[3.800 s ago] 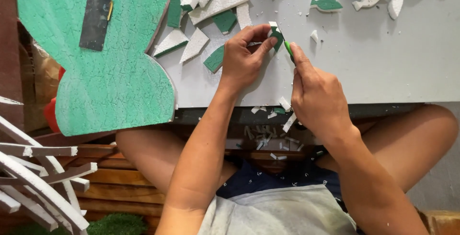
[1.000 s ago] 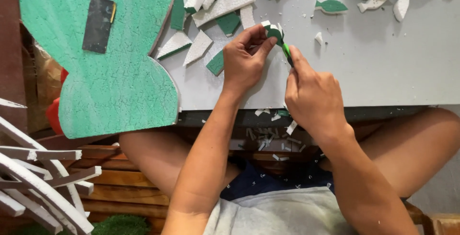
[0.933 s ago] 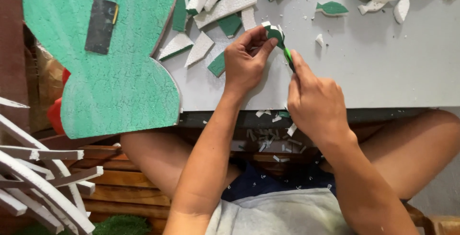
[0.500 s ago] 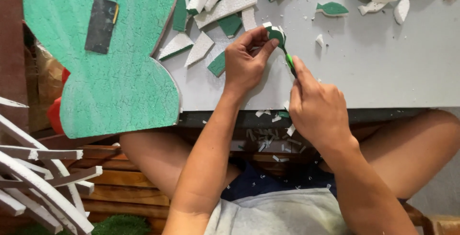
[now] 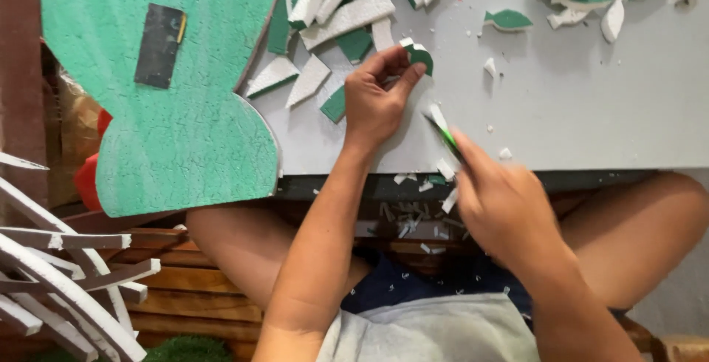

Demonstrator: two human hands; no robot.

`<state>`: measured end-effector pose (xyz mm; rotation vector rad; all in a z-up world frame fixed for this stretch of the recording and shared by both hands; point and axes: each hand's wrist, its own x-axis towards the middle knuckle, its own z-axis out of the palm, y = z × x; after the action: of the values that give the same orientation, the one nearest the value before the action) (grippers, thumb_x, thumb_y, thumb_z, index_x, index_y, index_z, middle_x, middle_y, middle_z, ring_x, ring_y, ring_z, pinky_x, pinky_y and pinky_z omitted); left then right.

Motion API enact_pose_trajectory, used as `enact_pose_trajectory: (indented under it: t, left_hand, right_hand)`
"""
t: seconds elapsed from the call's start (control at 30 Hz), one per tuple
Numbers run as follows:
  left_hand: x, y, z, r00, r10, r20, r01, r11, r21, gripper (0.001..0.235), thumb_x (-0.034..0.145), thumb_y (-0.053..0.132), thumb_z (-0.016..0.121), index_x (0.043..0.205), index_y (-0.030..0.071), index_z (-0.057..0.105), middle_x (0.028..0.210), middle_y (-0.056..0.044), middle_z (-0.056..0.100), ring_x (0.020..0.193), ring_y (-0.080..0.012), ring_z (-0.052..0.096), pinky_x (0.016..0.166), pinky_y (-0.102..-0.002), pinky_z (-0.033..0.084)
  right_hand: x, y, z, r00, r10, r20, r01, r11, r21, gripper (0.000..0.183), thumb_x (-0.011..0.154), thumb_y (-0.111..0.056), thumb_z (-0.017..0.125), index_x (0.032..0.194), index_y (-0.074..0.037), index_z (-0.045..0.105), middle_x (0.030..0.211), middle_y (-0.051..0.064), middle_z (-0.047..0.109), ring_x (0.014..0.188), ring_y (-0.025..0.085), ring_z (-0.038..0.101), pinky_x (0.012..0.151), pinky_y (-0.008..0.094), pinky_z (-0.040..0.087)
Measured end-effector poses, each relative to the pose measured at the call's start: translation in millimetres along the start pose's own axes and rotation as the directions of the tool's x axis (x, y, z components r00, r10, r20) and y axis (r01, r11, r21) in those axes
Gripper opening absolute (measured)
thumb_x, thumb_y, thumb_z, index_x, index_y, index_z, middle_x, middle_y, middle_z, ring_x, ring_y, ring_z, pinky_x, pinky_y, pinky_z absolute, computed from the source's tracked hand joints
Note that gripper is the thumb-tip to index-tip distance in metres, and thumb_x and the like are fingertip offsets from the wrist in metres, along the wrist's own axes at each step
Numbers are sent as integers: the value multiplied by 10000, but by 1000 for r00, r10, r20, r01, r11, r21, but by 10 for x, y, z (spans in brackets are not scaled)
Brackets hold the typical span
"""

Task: Cutting and shaping small foam pieces into leaf shapes using a utility knife

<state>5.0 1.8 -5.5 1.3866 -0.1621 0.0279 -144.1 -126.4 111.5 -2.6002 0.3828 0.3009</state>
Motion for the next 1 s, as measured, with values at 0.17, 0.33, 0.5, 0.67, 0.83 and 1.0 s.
enact_pose_trajectory:
  t: [0.17, 0.33, 0.5, 0.67, 0.83, 1.0]
  left_hand:
    - [-32, 183, 7, 998, -50, 47, 44, 990, 131, 386, 852, 202, 820, 1171, 7, 722, 1046, -112, 786, 958, -185, 771, 884, -273, 678]
    - [-12, 195, 10, 996, -52, 77, 46, 996, 79, 370, 874, 191, 802, 1190, 17, 723, 1051, -106, 797, 964, -169, 782, 882, -267, 674]
    - [9, -89, -62, 996, -13, 87, 15, 1000, -20, 358, 928, 160, 819, 1234, 11, 709, 968, -141, 784, 863, -168, 770, 750, -276, 668]
    - [0, -8, -99, 993, 3, 120, 0, 1000, -26, 468, 936, 107, 796, 1369, 57, 625, 997, -118, 767, 902, -147, 750, 809, -274, 661]
    - [-22, 68, -64, 979, 23, 203, -14, 999, -45, 639, 958, 75, 765, 1534, 146, 497, 1011, -114, 757, 925, -146, 739, 845, -288, 656]
    - [-21, 22, -29, 979, 40, 202, -28, 998, -63, 477, 914, 79, 817, 1363, 118, 662, 1038, -131, 784, 970, -176, 761, 857, -290, 653]
  right_hand:
    - [-291, 99, -347, 960, 279, 28, -280, 959, 39, 565, 983, -294, 503, 1542, -354, 553, 740, 220, 723, 568, 406, 616, 634, 491, 458]
    - [-141, 279, -236, 968, 216, -128, -165, 931, 325, 408, 1065, -267, 480, 1422, -150, 640, 621, 41, 479, 523, 198, 398, 554, 363, 363]
    - [128, 520, 118, 958, 116, -262, 30, 869, 494, 315, 1100, -191, 482, 1366, -169, 649, 785, 132, 642, 753, 274, 608, 757, 456, 505]
    - [438, 427, 220, 944, 34, -329, 196, 744, 639, 218, 1043, -137, 586, 1244, -114, 670, 658, -4, 495, 618, 120, 478, 626, 278, 445]
    - [846, 192, 368, 929, -54, -366, 300, 689, 659, 206, 974, -196, 767, 1166, -119, 753, 878, 38, 689, 738, 80, 522, 707, 239, 434]
    - [909, 189, 421, 941, -21, -338, 253, 707, 660, 228, 933, -246, 819, 1148, -183, 777, 723, -13, 587, 628, 57, 560, 648, 249, 472]
